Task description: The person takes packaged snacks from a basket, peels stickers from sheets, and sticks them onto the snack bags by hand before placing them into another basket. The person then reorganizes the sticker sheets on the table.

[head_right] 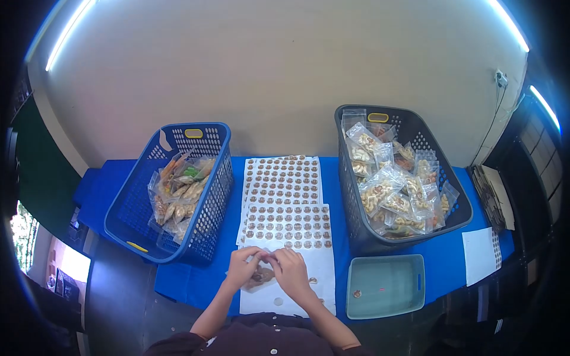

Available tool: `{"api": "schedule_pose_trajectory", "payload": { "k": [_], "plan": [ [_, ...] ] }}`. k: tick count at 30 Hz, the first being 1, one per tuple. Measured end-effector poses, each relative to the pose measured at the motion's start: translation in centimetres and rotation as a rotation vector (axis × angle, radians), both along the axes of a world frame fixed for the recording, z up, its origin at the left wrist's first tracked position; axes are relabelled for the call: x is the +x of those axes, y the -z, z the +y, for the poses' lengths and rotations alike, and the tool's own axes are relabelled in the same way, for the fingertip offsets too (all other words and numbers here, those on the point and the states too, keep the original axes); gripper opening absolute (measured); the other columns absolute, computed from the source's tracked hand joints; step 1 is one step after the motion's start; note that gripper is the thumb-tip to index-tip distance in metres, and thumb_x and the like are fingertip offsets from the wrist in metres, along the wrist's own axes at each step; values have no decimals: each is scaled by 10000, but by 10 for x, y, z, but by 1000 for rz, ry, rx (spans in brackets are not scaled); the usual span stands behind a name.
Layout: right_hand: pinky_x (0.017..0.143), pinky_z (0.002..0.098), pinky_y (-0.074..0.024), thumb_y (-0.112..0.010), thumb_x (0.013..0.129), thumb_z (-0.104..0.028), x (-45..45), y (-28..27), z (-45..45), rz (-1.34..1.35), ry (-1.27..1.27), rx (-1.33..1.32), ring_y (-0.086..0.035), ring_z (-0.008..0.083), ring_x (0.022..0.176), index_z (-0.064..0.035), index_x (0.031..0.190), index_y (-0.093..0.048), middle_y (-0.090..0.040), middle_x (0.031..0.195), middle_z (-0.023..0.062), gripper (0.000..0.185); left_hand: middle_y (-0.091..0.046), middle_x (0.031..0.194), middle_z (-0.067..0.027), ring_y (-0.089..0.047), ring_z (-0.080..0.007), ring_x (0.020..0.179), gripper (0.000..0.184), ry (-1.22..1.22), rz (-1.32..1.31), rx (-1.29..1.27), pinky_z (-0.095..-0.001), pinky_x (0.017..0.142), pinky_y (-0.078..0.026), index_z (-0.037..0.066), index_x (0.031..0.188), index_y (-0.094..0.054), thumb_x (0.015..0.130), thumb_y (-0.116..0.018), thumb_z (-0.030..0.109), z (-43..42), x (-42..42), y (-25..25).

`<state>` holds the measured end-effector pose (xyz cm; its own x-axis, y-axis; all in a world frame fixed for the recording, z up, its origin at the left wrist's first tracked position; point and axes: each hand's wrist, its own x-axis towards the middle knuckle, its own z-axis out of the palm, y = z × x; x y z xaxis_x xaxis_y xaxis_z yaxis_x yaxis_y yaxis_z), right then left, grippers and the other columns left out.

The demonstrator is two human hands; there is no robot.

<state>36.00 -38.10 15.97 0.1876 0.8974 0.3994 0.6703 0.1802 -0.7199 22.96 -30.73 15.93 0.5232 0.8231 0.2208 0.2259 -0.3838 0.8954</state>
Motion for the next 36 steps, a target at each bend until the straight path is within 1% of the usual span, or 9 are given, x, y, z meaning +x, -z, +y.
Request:
{"api": "schedule_pose_trajectory", "payload": {
  "k": [1, 12, 19, 23, 26, 30, 31, 34, 36],
  "plan": [
    [598, 331, -395, -606, 751, -105, -3, -6, 3, -58, 24, 106, -532, 234, 636, -9, 734, -561, -549, 661, 89, 108, -607, 673, -74, -583, -219, 651, 141, -74, 66, -1, -287, 591, -433, 45, 736, -657, 762, -612, 176, 1, -2, -1],
    [530, 332, -407, -582, 757, -87, -27, -26, 4, 164, -60, 58, -511, 236, 568, -7, 670, -488, -505, 627, 96, 151, -568, 579, 3, -528, -171, 630, 190, -459, -41, 401, -302, 681, -354, 71, 644, -603, 798, -584, 181, 25, -11, -23],
    [553, 258, -422, -572, 795, -85, -31, -14, -2, 433, -122, -21, -511, 126, 556, 7, 699, -505, -513, 612, 61, 148, -578, 592, -19, -540, -180, 618, 250, -426, -97, 193, -303, 656, -388, 38, 665, -602, 837, -551, 212, 28, -13, -8],
    [547, 206, -393, -572, 819, -110, -26, 12, -3, 670, -52, -46, -481, 48, 587, 3, 736, -538, -525, 600, 5, 144, -615, 777, -107, -586, -244, 754, 207, -224, -124, -188, -318, 725, -430, 14, 862, -606, 832, -558, 214, 27, -13, -10],
    [535, 198, -381, -567, 824, -111, -21, 17, -5, 833, 64, -89, -476, 38, 584, -7, 744, -548, -520, 599, -3, 133, -593, 941, -138, -567, -289, 868, 274, -246, -145, 255, -333, 775, -421, 37, 997, -562, 803, -585, 230, 18, -4, -13],
    [549, 192, -377, -579, 821, -122, -16, 11, -2, 901, 106, -4, -470, 40, 572, -2, 764, -561, -525, 631, 3, 134, -547, 1082, -106, -469, -298, 1081, 371, 23, 23, 390, -386, 896, -362, 68, 1056, -537, 730, -658, 199, -7, -3, -13],
    [570, 203, -383, -594, 808, -123, -16, 10, -2, 840, 92, 27, -480, 58, 601, 0, 776, -567, -527, 667, 17, 130, -548, 1093, -98, -490, -285, 1078, 413, 53, 46, 427, -372, 883, -388, 60, 1068, -538, 682, -683, 86, -13, 0, -19],
    [651, 240, -395, -632, 769, -115, -16, 3, -2, 570, 65, 134, -498, 115, 705, -3, 822, -583, -525, 779, 56, 134, -546, 1094, -96, -454, -269, 1116, 352, 81, -4, 347, -386, 871, -374, 69, 1050, -547, 729, -653, 168, -9, -2, -3],
    [729, 270, -395, -650, 741, -94, -17, -5, -1, 277, 80, 224, -492, 157, 794, -15, 869, -588, -514, 859, 75, 163, -592, 973, -100, -534, -267, 970, 223, -10, -19, 333, -363, 802, -403, 38, 963, -585, 775, -605, 155, -8, -5, 0]
  ]
}}
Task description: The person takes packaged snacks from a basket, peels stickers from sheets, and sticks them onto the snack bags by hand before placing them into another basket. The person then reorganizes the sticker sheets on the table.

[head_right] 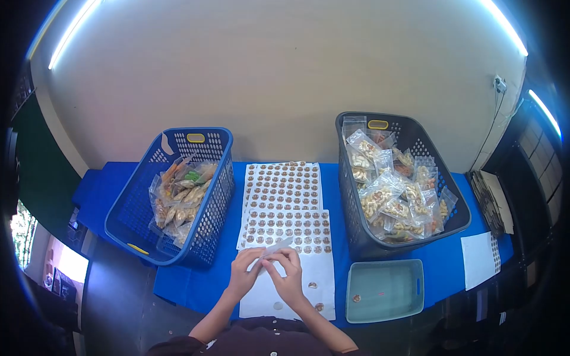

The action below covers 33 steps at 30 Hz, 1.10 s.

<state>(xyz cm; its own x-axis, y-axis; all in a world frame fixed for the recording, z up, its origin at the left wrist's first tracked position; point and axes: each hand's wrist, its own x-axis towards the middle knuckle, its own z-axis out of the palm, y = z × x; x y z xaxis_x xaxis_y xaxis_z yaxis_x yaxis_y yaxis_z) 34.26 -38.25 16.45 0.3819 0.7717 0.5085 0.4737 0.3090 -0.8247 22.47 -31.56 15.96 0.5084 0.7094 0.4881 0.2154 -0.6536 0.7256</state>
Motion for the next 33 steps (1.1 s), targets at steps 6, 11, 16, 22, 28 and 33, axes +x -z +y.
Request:
{"api": "schedule_pose_trajectory", "payload": {
  "k": [6, 11, 16, 22, 28, 33],
  "plan": [
    [794, 338, -314, -679, 698, -140, 2, -34, 1, -320, 220, -57, -480, 200, 836, -51, 829, -616, -517, 831, 53, 170, -613, 793, -98, -573, -255, 785, 172, 14, -11, -82, -337, 736, -414, 8, 788, -605, 829, -540, 162, 2, -5, -7],
    [716, 302, -317, -662, 705, -122, 6, -20, 3, -304, -25, -87, -504, 172, 711, -61, 749, -592, -533, 699, 34, 103, -611, 755, -55, -571, -221, 771, 153, -48, 22, 11, -366, 837, -372, 41, 748, -602, 819, -546, 164, 7, -9, -6],
    [648, 310, -345, -631, 725, -129, -6, -17, -1, -183, -70, -155, -517, 183, 610, -47, 707, -537, -532, 677, 50, 127, -603, 714, -33, -565, -193, 779, 157, -185, 5, 101, -400, 911, -320, 61, 691, -586, 802, -554, 168, 8, -8, -8],
    [598, 312, -390, -625, 707, -83, -11, -12, -8, -29, -167, -174, -520, 202, 604, -23, 697, -513, -518, 664, 75, 128, -573, 648, -42, -552, -226, 720, 252, -313, -126, 12, -404, 894, -335, 47, 654, -557, 846, -514, 204, 20, -12, -23],
    [594, 245, -423, -617, 719, -36, -7, -2, -14, 109, -228, -215, -508, 115, 614, -4, 731, -549, -537, 673, 53, 76, -561, 664, -67, -532, -206, 673, 319, -256, -184, -195, -328, 815, -389, 25, 681, -537, 896, -452, 245, 20, -11, -14],
    [617, 229, -433, -610, 786, -111, 8, 19, -20, 480, -329, -466, -521, 94, 647, -11, 792, -566, -553, 714, 17, 110, -444, 745, -31, -474, -148, 774, 320, 9, -733, -596, -305, 835, -385, 60, 767, -424, 943, -318, 305, 32, -18, -4]
  ]
}}
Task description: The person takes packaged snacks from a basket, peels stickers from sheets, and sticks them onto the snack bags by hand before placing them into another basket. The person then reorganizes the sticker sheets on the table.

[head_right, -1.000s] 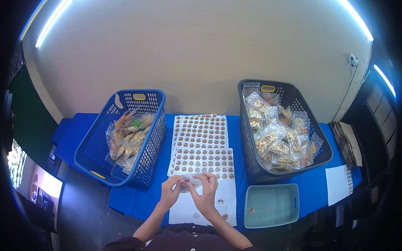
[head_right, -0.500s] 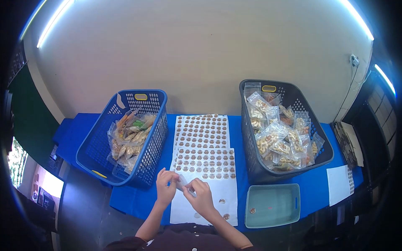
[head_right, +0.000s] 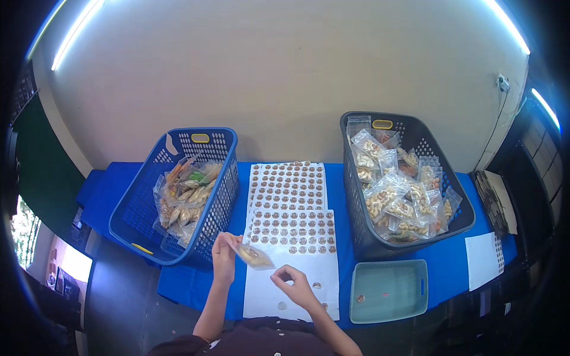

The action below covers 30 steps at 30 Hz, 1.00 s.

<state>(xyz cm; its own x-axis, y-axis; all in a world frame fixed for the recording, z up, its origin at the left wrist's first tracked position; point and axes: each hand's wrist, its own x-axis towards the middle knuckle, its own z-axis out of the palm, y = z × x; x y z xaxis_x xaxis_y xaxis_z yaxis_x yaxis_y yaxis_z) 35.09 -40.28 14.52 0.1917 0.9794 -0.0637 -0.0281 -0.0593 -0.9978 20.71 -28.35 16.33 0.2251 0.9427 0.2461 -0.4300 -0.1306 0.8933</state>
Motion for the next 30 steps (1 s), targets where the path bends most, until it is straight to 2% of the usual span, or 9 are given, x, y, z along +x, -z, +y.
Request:
{"api": "schedule_pose_trajectory", "payload": {
  "k": [5, 8, 10, 11, 13, 17, 22, 25, 30],
  "plan": [
    [666, 240, -443, -507, 881, -229, 2, 23, 4, 558, -51, -169, -527, 105, 745, -5, 977, -519, -539, 859, 44, 244, -331, 667, 0, -400, -134, 703, 330, 123, -452, -173, -410, 953, -332, 106, 690, -337, 935, -319, 327, 2, 3, -14],
    [715, 272, -461, -475, 896, -238, -4, 27, 8, 592, -20, -247, -526, 117, 756, -3, 1052, -477, -524, 899, 62, 282, -351, 671, -1, -423, -144, 717, 322, 257, -738, -296, -409, 969, -326, 107, 697, -358, 928, -340, 331, 3, 3, -10],
    [692, 267, -459, -492, 888, -230, 4, 26, 6, 841, -248, -145, -522, 110, 756, -1, 1045, -493, -536, 903, 56, 277, -385, 686, -3, -455, -155, 754, 316, 408, -849, -298, -412, 984, -320, 102, 721, -405, 918, -363, 346, 6, 0, -3],
    [681, 264, -458, -500, 884, -225, 7, 25, 5, 964, -367, -93, -520, 106, 757, -1, 1041, -500, -542, 905, 54, 274, -425, 721, -12, -471, -170, 811, 293, 433, -834, -371, -412, 991, -315, 97, 772, -438, 910, -382, 350, 4, -1, -2],
    [628, 248, -432, -517, 875, -215, 5, 8, 0, 781, -229, -114, -511, 95, 726, 4, 1033, -519, -560, 889, 47, 269, -504, 791, -31, -502, -201, 925, 285, 481, -802, -513, -411, 1003, -306, 86, 874, -504, 894, -422, 358, -1, -1, 1],
    [548, 224, -402, -548, 855, -171, 10, 6, 1, 553, 3, -27, -518, 87, 610, 0, 936, -557, -595, 784, 36, 189, -299, 1354, -146, -301, -313, 1240, 696, 544, -534, -477, -502, 1028, -208, 74, 1344, -225, 864, -190, 577, -15, 1, -1],
    [558, 232, -422, -557, 848, -160, 10, 9, -1, 544, 159, 25, -550, 104, 642, 7, 937, -557, -602, 794, 52, 189, -262, 1373, -136, -278, -309, 1253, 1014, 598, -289, -546, -491, 1031, -197, 57, 1354, -178, 671, -202, 805, -38, 9, 10],
    [562, 245, -442, -566, 843, -165, 5, 14, -6, 604, 207, 11, -556, 119, 655, 29, 977, -547, -598, 812, 65, 237, -316, 1344, -128, -332, -267, 1228, 899, 669, -492, -450, -428, 1017, -269, 30, 1339, -205, 764, -188, 720, -37, 11, 8],
    [532, 241, -452, -569, 841, -183, 1, 2, -8, 535, 144, -5, -569, 129, 633, 45, 994, -541, -596, 786, 80, 277, -491, 1174, -111, -504, -191, 1054, 442, 394, -89, -458, -331, 900, -411, 6, 1216, -385, 910, -379, 325, -40, 21, 18]
  ]
}}
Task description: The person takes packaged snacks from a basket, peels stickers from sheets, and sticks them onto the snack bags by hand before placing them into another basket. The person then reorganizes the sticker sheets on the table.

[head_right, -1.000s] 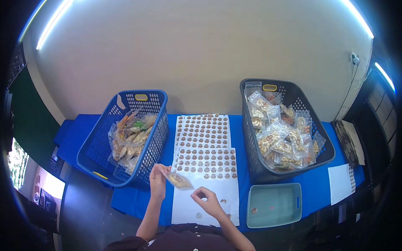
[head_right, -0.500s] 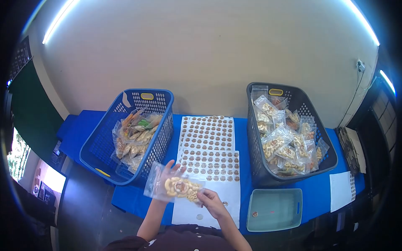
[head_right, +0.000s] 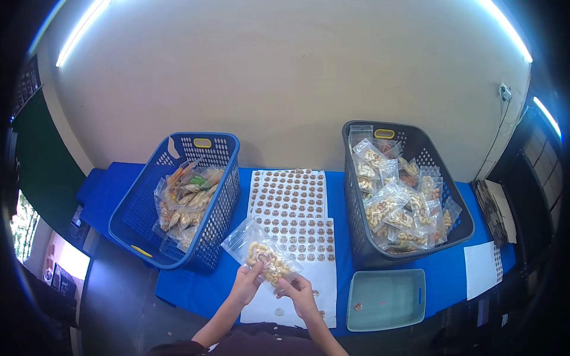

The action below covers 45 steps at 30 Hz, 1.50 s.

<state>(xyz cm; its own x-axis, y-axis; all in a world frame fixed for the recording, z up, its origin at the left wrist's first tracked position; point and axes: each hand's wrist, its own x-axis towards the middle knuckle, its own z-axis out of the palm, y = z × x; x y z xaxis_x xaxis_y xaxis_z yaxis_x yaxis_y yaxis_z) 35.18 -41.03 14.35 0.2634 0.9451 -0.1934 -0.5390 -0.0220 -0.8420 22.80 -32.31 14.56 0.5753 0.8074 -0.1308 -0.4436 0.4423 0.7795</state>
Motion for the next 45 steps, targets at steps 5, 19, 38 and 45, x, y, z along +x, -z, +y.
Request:
{"api": "schedule_pose_trajectory", "payload": {
  "k": [5, 19, 38, 45],
  "plan": [
    [506, 243, -439, -530, 862, -171, 14, -5, -4, -247, -112, -28, -538, 119, 551, 32, 872, -570, -593, 696, 74, 207, -562, 1064, -82, -559, -153, 951, 309, 49, 62, -7, -291, 833, -453, 2, 1143, -457, 884, -496, 166, 2, -4, -12],
    [520, 210, -416, -537, 868, -240, 4, 0, -6, -279, -44, 27, -519, 80, 568, 12, 833, -590, -563, 646, 39, 261, -595, 987, -74, -570, -123, 871, 331, 136, 212, 111, -247, 754, -456, -32, 1063, -530, 841, -579, 208, -4, -9, -5],
    [583, 211, -419, -520, 874, -207, 35, -2, -7, -414, -166, -60, -525, 73, 642, -19, 834, -588, -590, 731, 19, 205, -591, 1015, -122, -566, -153, 936, 377, 208, 396, 307, -249, 806, -444, -50, 1162, -437, 828, -569, 64, 7, -11, 0],
    [601, 252, -426, -449, 897, -206, 96, -35, 2, -71, 420, 255, -507, 137, 644, -19, 948, -516, -547, 815, 67, 204, -586, 1032, -164, -573, -210, 959, 343, 1, 316, 357, -280, 831, -447, -24, 1185, -414, 867, -502, 68, 29, -33, -18]
  ]
}}
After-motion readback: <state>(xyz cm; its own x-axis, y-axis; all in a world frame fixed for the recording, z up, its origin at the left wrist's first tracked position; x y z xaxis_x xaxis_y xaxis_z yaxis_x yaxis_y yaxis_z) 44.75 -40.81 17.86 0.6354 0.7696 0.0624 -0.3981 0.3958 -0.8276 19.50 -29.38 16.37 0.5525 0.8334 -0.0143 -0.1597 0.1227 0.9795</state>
